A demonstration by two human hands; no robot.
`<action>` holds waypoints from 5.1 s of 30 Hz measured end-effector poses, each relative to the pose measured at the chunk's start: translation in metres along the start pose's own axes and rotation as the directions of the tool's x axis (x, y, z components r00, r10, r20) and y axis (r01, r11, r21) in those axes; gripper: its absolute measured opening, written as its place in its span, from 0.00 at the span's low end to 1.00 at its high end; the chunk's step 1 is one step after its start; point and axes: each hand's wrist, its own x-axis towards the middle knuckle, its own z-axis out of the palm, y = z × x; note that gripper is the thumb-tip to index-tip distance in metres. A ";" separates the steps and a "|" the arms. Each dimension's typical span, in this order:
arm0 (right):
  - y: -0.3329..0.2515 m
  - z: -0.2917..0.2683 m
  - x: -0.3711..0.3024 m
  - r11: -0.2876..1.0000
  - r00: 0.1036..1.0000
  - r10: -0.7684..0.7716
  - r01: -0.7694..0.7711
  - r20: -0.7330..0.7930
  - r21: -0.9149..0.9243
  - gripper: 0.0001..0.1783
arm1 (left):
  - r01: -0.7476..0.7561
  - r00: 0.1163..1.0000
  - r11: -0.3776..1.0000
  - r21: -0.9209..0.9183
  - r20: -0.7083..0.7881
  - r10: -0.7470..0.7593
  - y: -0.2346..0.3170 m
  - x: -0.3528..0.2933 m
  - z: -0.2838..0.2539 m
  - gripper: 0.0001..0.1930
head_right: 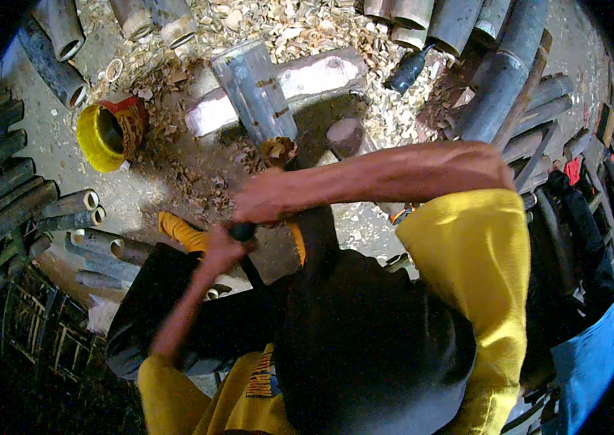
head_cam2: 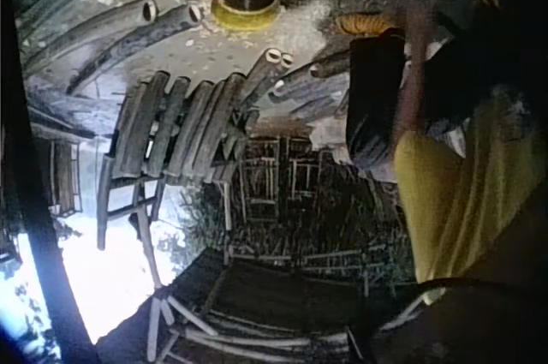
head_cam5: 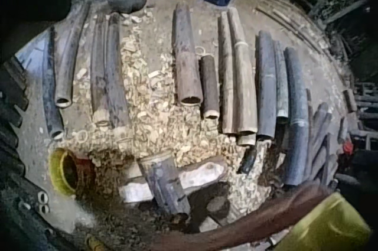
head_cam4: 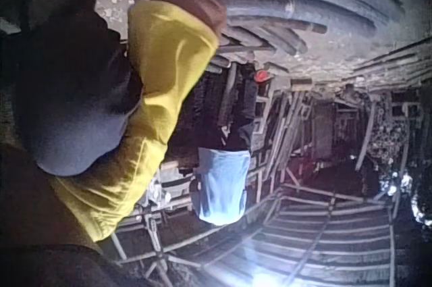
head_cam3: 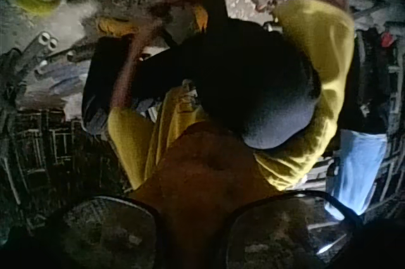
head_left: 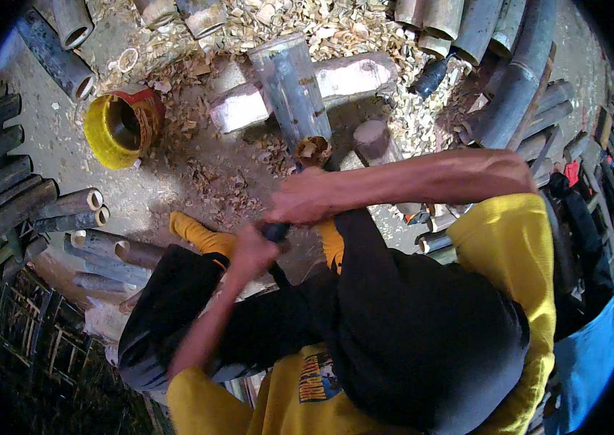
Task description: The person uses a curved blade to shave the edges and inner surfaces of bamboo pieces, occasionally picking up larger bamboo poles to check their fit or position them on the ground.
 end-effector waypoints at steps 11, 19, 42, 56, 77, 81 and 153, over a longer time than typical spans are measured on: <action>-0.019 -0.003 0.001 0.975 0.999 -0.033 0.033 0.005 -0.219 0.11 | -0.248 0.872 0.924 -0.292 -0.482 0.082 -0.032 -0.001 0.069 0.18; -0.010 -0.004 0.010 0.981 0.427 0.097 -0.192 -0.899 0.015 0.26 | -0.324 0.819 0.541 0.776 -0.056 0.571 0.074 0.009 -0.113 0.16; -0.010 -0.026 -0.005 0.912 0.504 0.400 -0.139 -0.766 0.385 0.29 | -0.316 0.823 0.386 0.867 0.048 0.567 0.128 0.012 -0.128 0.11; -0.065 -0.034 -0.093 0.815 0.143 0.546 0.136 -0.826 0.563 0.33 | -0.408 0.910 0.885 -0.224 -0.177 0.375 0.078 -0.038 -0.084 0.27; 0.010 -0.117 -0.148 0.924 0.924 0.362 -0.373 0.121 0.083 0.35 | 0.419 0.902 -0.490 -0.765 0.286 0.324 0.141 0.051 0.084 0.12; 0.013 -0.037 -0.167 0.710 0.909 0.411 -0.273 -0.067 0.649 0.38 | 0.430 0.880 0.004 -0.903 0.421 0.219 0.131 0.038 0.063 0.12; -0.081 0.154 -0.265 0.370 -0.411 0.898 0.511 -0.158 0.776 0.30 | -0.441 0.841 0.674 -0.593 -0.010 0.541 0.044 0.032 0.010 0.12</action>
